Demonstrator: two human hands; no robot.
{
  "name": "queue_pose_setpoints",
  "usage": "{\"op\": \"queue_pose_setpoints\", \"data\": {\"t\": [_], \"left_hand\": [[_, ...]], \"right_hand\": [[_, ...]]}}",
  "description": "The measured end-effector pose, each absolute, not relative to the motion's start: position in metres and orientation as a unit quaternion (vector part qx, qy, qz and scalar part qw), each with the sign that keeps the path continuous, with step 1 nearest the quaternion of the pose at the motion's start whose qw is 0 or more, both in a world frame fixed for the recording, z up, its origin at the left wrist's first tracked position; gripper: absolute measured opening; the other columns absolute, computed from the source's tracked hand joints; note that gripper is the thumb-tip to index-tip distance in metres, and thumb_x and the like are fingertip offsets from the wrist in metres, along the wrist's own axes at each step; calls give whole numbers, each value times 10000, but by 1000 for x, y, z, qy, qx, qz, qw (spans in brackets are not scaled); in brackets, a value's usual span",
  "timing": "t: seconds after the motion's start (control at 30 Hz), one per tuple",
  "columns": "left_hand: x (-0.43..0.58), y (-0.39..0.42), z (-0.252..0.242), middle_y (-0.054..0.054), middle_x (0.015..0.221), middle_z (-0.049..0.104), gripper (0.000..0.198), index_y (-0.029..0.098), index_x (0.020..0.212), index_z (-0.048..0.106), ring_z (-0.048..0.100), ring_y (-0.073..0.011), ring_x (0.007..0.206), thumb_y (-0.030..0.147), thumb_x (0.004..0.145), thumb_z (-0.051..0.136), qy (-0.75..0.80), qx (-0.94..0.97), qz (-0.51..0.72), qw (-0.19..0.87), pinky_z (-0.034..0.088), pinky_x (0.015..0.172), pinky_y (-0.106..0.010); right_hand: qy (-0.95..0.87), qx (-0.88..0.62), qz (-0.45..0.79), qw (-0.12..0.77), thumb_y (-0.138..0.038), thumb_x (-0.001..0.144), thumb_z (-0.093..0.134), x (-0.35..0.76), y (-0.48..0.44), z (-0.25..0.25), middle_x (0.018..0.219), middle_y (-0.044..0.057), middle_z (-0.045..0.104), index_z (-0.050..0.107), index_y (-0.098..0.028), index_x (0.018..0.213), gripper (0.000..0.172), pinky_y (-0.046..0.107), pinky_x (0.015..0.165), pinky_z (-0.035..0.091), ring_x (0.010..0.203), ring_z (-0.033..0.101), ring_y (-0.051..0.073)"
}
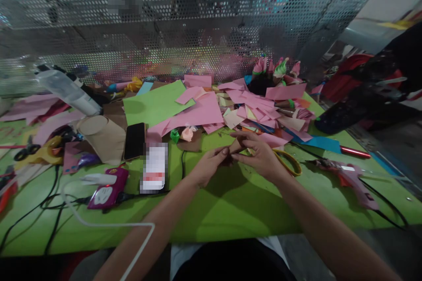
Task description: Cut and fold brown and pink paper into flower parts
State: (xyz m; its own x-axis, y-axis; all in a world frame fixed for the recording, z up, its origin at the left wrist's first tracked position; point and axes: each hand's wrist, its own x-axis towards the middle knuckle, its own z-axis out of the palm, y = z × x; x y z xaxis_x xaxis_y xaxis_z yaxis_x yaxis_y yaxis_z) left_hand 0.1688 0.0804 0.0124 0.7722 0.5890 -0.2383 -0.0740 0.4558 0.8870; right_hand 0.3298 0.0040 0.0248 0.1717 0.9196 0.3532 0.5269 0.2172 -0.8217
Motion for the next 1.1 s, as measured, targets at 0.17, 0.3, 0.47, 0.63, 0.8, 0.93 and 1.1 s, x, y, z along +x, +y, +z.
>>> {"op": "queue_pose_setpoints", "data": {"t": [0.17, 0.3, 0.47, 0.63, 0.8, 0.93, 1.1], "left_hand": [[170, 80, 12, -26, 753, 660, 530, 123, 913, 747, 555, -119, 674, 573, 644, 822, 264, 469, 206, 817, 462, 749, -270], [170, 80, 13, -26, 745, 656, 523, 121, 878, 742, 559, -119, 674, 581, 642, 820, 262, 470, 203, 818, 459, 741, -268], [170, 80, 13, -19, 722, 647, 521, 121, 815, 733, 561, -112, 661, 596, 621, 825, 265, 470, 201, 818, 457, 720, -255], [170, 80, 13, -22, 719, 657, 505, 127, 837, 744, 562, -113, 659, 586, 641, 819, 264, 474, 205, 815, 466, 720, -256], [169, 82, 12, -45, 767, 695, 504, 131, 887, 751, 590, -126, 704, 572, 655, 819, 268, 461, 215, 818, 476, 731, -258], [169, 83, 10, -49, 784, 708, 515, 132, 932, 753, 597, -120, 709, 555, 647, 831, 283, 453, 215, 817, 468, 730, -250], [169, 84, 7, -59, 796, 720, 547, 129, 997, 752, 607, -126, 705, 534, 641, 842, 292, 444, 224, 817, 470, 736, -260]], "right_hand": [[-606, -592, 211, 488, -277, 798, 719, 329, 4, 26, 1241, 78, 662, 742, -238, 823, 52, 480, 1027, 426, 1193, 565, 290], [-601, -595, 215, 488, -284, 799, 718, 329, 3, 26, 1242, 75, 662, 740, -241, 827, 56, 483, 1023, 425, 1183, 568, 287], [-604, -594, 216, 486, -257, 787, 719, 329, 3, 26, 1241, 75, 664, 740, -238, 833, 54, 478, 1015, 434, 1171, 576, 280], [-600, -596, 216, 487, -272, 782, 723, 329, 4, 27, 1234, 85, 668, 732, -231, 814, 53, 483, 1019, 430, 1165, 582, 285], [-575, -590, 227, 520, -330, 771, 747, 333, 5, 28, 1190, 97, 676, 718, -232, 811, 110, 472, 1020, 432, 1197, 574, 292], [-555, -592, 234, 536, -336, 773, 748, 335, 4, 30, 1233, 83, 657, 699, -239, 762, 109, 486, 1045, 408, 1218, 559, 287], [-550, -585, 256, 538, -317, 778, 743, 335, 3, 33, 1241, 83, 651, 706, -242, 783, 84, 482, 1059, 397, 1236, 548, 276]]}}
